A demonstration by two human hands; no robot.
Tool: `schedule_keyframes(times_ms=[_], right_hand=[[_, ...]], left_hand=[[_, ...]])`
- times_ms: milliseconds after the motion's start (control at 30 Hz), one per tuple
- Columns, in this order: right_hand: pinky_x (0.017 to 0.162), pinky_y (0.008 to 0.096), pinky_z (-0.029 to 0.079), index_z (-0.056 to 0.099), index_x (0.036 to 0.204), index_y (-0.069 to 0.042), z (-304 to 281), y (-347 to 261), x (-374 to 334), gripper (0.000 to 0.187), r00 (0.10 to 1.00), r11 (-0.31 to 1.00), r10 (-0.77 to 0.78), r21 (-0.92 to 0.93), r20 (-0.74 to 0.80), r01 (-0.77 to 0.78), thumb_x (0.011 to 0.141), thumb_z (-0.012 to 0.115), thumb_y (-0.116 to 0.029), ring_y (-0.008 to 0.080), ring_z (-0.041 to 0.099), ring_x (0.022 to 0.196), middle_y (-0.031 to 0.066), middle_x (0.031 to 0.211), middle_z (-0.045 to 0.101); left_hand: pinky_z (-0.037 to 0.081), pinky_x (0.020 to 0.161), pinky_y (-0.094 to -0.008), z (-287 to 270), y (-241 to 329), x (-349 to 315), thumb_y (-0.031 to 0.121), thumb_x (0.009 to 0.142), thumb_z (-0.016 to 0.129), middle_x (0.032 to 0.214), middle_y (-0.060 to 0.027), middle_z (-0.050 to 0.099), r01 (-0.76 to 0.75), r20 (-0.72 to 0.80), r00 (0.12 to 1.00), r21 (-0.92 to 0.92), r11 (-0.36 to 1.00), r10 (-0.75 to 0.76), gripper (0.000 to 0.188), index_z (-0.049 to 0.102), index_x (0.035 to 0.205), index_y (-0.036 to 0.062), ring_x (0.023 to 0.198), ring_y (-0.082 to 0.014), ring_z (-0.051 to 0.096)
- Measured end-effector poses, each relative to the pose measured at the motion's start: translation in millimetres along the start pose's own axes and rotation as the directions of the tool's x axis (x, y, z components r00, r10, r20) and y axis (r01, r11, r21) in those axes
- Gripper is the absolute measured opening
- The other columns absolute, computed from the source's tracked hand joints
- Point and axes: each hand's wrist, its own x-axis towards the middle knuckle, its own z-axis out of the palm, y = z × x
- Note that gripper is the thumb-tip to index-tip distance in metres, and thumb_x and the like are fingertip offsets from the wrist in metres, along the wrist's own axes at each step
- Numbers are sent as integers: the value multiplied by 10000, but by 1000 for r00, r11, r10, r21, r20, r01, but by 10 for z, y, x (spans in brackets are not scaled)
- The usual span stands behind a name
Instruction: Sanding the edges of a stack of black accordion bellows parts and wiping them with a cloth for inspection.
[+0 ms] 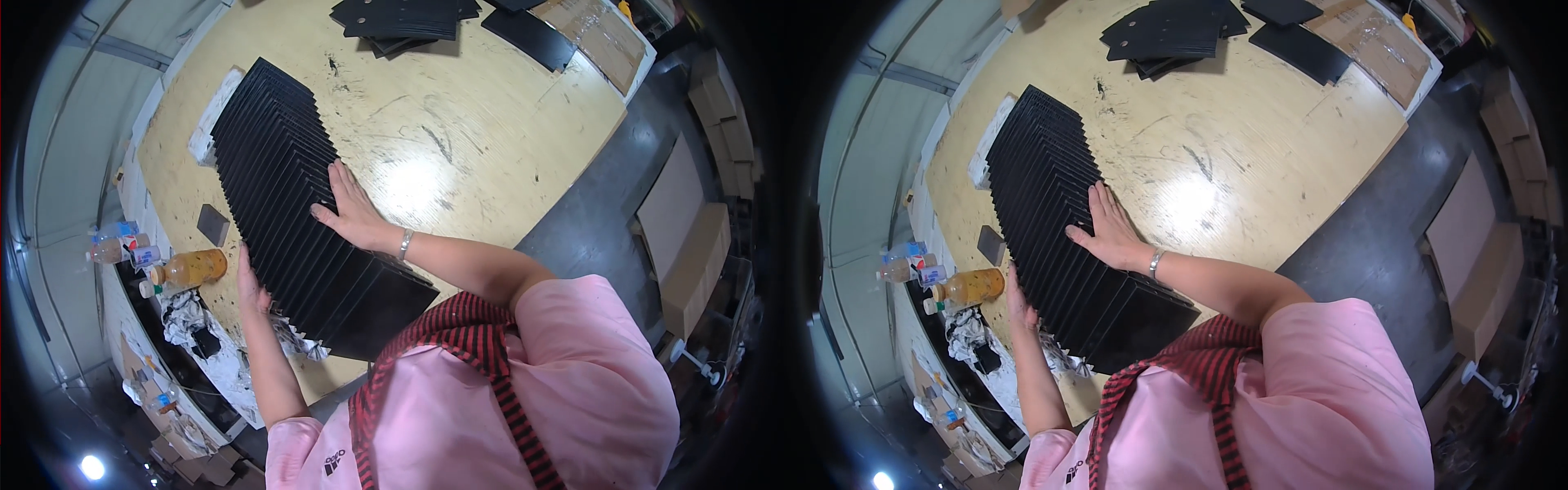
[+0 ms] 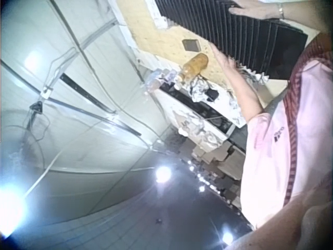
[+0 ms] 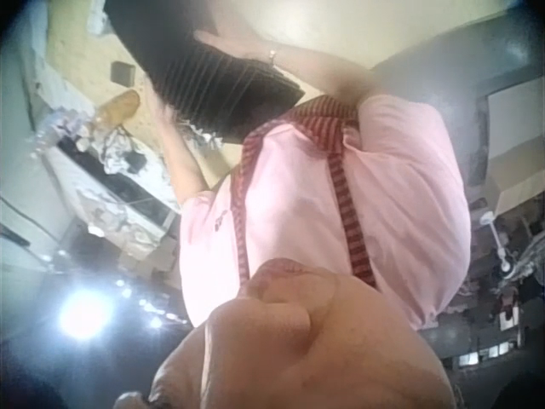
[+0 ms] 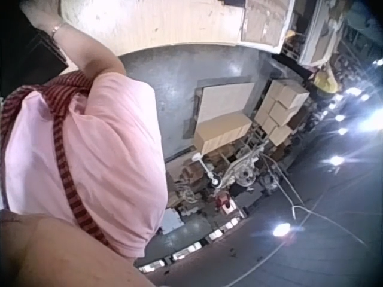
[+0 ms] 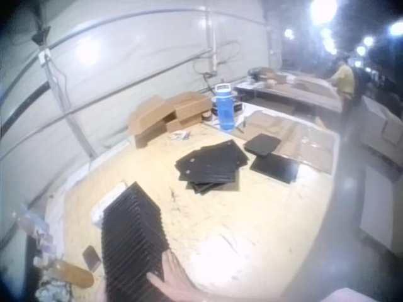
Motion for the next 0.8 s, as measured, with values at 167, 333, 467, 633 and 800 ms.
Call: schedule_keyframes(times_ms=[167,333,467,633,800], right_hand=[[1251,461,52,25,1558,97,-45,-78,228,1024,1000,1000,-4,-28,-29,3,976,420,-647,377,-30,1547,291,1646,-6],[1258,429,60,28,1557,97,-131,43,168,1067,999,998,20,65,49,-23,945,469,-657,365,-25,1549,290,1646,-13],[1257,425,72,17,1557,95,-558,238,-709,1184,985,996,-87,26,147,84,844,688,-570,396,0,1543,318,1635,3],[1251,448,112,44,1555,89,-219,363,-1269,1301,968,980,-122,-128,220,152,722,833,-523,417,45,1537,316,1632,27],[1242,442,166,37,1566,59,164,315,-1242,1369,989,979,-146,-141,22,147,652,894,-492,417,90,1530,284,1642,48]], left_hand=[[445,1089,-489,-6,97,164,601,989,502,1518,-138,465,-43,-26,999,54,998,44,763,388,1525,69,1342,-313,503],[171,1220,-463,-55,35,-188,648,1012,368,1638,-147,250,-88,-3,996,155,984,90,831,250,1582,54,1510,-297,225],[-7,1239,-437,-637,-573,-673,660,1013,299,1689,-127,90,-191,122,976,67,979,182,861,111,1614,73,1560,-262,38],[252,1212,-450,-484,-1392,-1405,555,1016,465,1628,-91,289,-205,81,972,-153,967,219,794,213,1588,64,1480,-282,309],[468,1082,-476,-451,-1338,-1099,502,1046,446,1435,-164,536,-141,28,988,-194,971,150,629,435,1462,31,1275,-321,566]])
